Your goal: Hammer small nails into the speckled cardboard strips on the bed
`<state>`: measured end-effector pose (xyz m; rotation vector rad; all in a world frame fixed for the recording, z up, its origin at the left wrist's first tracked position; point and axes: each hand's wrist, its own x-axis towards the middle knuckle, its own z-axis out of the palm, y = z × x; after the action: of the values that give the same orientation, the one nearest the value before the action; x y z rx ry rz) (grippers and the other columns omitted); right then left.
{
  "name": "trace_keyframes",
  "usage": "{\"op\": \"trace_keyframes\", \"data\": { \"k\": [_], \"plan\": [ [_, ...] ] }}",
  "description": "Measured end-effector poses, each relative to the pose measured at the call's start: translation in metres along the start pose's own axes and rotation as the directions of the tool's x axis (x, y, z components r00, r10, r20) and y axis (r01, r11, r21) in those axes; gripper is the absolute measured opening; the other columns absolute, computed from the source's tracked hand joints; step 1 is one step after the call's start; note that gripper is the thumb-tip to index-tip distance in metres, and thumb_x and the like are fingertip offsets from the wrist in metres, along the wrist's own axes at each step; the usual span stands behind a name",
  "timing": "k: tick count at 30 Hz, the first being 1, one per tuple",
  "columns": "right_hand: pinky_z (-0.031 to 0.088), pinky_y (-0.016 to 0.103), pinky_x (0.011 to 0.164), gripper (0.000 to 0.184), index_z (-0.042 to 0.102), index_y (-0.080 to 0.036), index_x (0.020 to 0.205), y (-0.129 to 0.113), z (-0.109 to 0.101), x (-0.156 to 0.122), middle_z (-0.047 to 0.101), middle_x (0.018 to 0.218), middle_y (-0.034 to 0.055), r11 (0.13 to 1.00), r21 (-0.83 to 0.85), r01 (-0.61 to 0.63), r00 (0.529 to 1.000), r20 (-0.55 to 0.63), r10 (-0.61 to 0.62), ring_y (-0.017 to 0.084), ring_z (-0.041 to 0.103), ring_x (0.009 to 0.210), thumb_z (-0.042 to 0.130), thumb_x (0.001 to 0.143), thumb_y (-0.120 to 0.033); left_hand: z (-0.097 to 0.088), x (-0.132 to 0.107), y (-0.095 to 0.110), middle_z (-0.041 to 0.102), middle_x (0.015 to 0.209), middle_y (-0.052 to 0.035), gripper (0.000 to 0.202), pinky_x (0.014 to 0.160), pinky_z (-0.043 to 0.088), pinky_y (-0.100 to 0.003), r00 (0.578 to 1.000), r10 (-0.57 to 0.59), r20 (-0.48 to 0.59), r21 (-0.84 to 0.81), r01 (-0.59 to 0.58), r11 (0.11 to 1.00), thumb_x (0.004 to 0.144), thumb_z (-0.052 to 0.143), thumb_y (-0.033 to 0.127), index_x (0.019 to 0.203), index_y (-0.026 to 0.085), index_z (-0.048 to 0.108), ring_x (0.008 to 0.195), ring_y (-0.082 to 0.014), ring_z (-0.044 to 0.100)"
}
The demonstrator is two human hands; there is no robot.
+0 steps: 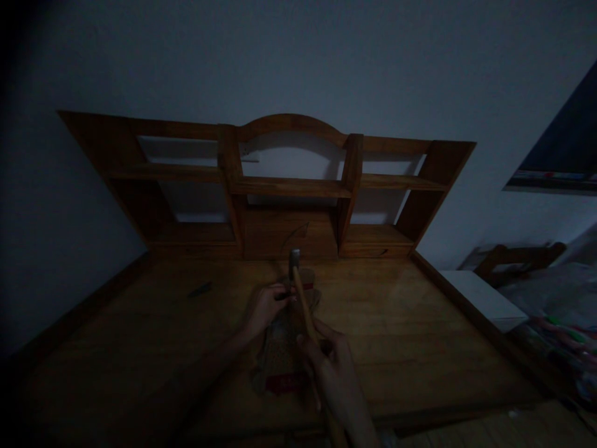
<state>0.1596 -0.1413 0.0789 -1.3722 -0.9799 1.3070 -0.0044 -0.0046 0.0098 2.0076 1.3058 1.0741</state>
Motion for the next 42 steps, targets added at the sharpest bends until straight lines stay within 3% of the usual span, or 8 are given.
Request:
{"op": "trace_keyframes", "data": {
  "k": [5, 11, 16, 23, 27, 31, 38, 42],
  "plan": [
    [0.025, 0.020, 0.041, 0.057, 0.057, -0.008, 0.118, 0.009, 0.000, 0.002, 0.042, 0.050, -0.0070, 1.000, -0.002, 0.016, 0.999, 0.043, -0.016, 0.009, 0.034, 0.045, 0.065, 0.074, -0.043, -0.003, -0.002, 0.006, 0.070, 0.089, -0.0027, 0.016, 0.073, 0.047, -0.024, 1.000, -0.001, -0.009, 0.002, 0.001, 1.000, 0.078, 0.063, 0.028, 0.089, 0.021, 0.073, 0.083, -0.0166, 0.064],
    [0.024, 0.021, 0.040, 0.057, 0.057, -0.010, 0.117, 0.000, 0.002, -0.004, 0.041, 0.048, -0.0083, 1.000, 0.011, -0.009, 1.000, 0.030, 0.009, 0.009, 0.033, 0.042, 0.066, 0.073, -0.044, -0.001, -0.001, 0.002, 0.070, 0.093, -0.0018, 0.016, 0.078, 0.048, -0.026, 1.000, -0.005, -0.014, -0.020, 0.005, 1.000, 0.077, 0.064, 0.029, 0.089, 0.024, 0.073, 0.086, -0.0170, 0.064],
    [0.034, 0.023, 0.044, 0.057, 0.059, -0.011, 0.113, 0.006, 0.005, -0.001, 0.050, 0.053, -0.0046, 1.000, -0.017, 0.016, 0.996, -0.087, -0.018, 0.013, 0.045, 0.050, 0.068, 0.068, -0.045, 0.000, 0.000, 0.001, 0.070, 0.094, -0.0019, 0.016, 0.078, 0.048, -0.026, 1.000, -0.030, 0.005, -0.017, 0.030, 0.999, 0.077, 0.063, 0.028, 0.090, 0.024, 0.072, 0.087, -0.0173, 0.064],
    [0.037, 0.024, 0.047, 0.059, 0.061, -0.011, 0.111, 0.003, 0.004, -0.003, 0.055, 0.059, -0.0021, 1.000, -0.015, 0.006, 0.996, -0.093, -0.008, 0.013, 0.049, 0.052, 0.069, 0.066, -0.048, -0.004, -0.002, 0.007, 0.070, 0.093, -0.0028, 0.016, 0.075, 0.047, -0.026, 1.000, 0.020, -0.006, 0.004, -0.020, 1.000, 0.079, 0.061, 0.028, 0.089, 0.022, 0.072, 0.086, -0.0175, 0.064],
    [0.032, 0.021, 0.043, 0.057, 0.059, -0.011, 0.115, -0.001, 0.004, -0.005, 0.050, 0.053, -0.0045, 1.000, -0.023, 0.008, 1.000, -0.009, -0.008, 0.012, 0.044, 0.048, 0.066, 0.071, -0.045, -0.003, -0.002, 0.006, 0.070, 0.093, -0.0023, 0.015, 0.077, 0.048, -0.026, 1.000, 0.018, -0.008, 0.002, -0.018, 1.000, 0.079, 0.062, 0.028, 0.089, 0.022, 0.072, 0.087, -0.0171, 0.064],
    [0.032, 0.022, 0.043, 0.057, 0.061, -0.009, 0.112, 0.005, 0.005, 0.000, 0.050, 0.052, -0.0043, 0.997, -0.073, 0.021, 0.998, -0.051, -0.025, 0.012, 0.043, 0.048, 0.067, 0.069, -0.046, -0.001, -0.001, 0.006, 0.070, 0.093, -0.0017, 0.014, 0.076, 0.048, -0.026, 1.000, 0.001, -0.016, -0.006, -0.001, 1.000, 0.078, 0.062, 0.026, 0.088, 0.023, 0.073, 0.085, -0.0170, 0.064],
    [0.034, 0.022, 0.043, 0.062, 0.060, -0.012, 0.114, 0.013, 0.006, -0.005, 0.051, 0.056, -0.0038, 0.997, 0.076, 0.002, 0.999, -0.045, 0.002, 0.011, 0.044, 0.049, 0.070, 0.065, -0.048, -0.001, -0.002, 0.004, 0.069, 0.095, -0.0025, 0.018, 0.078, 0.048, -0.027, 1.000, -0.022, -0.011, -0.019, 0.021, 1.000, 0.080, 0.059, 0.031, 0.090, 0.023, 0.072, 0.086, -0.0175, 0.064],
    [0.040, 0.023, 0.047, 0.065, 0.061, -0.012, 0.113, 0.002, 0.005, -0.015, 0.057, 0.060, -0.0011, 0.991, 0.135, -0.015, 0.992, -0.124, 0.031, 0.014, 0.051, 0.053, 0.073, 0.060, -0.048, 0.002, -0.002, 0.001, 0.069, 0.095, -0.0015, 0.018, 0.079, 0.048, -0.026, 0.999, -0.019, -0.027, 0.004, 0.019, 1.000, 0.078, 0.061, 0.030, 0.091, 0.024, 0.072, 0.087, -0.0166, 0.063]
  ]
}}
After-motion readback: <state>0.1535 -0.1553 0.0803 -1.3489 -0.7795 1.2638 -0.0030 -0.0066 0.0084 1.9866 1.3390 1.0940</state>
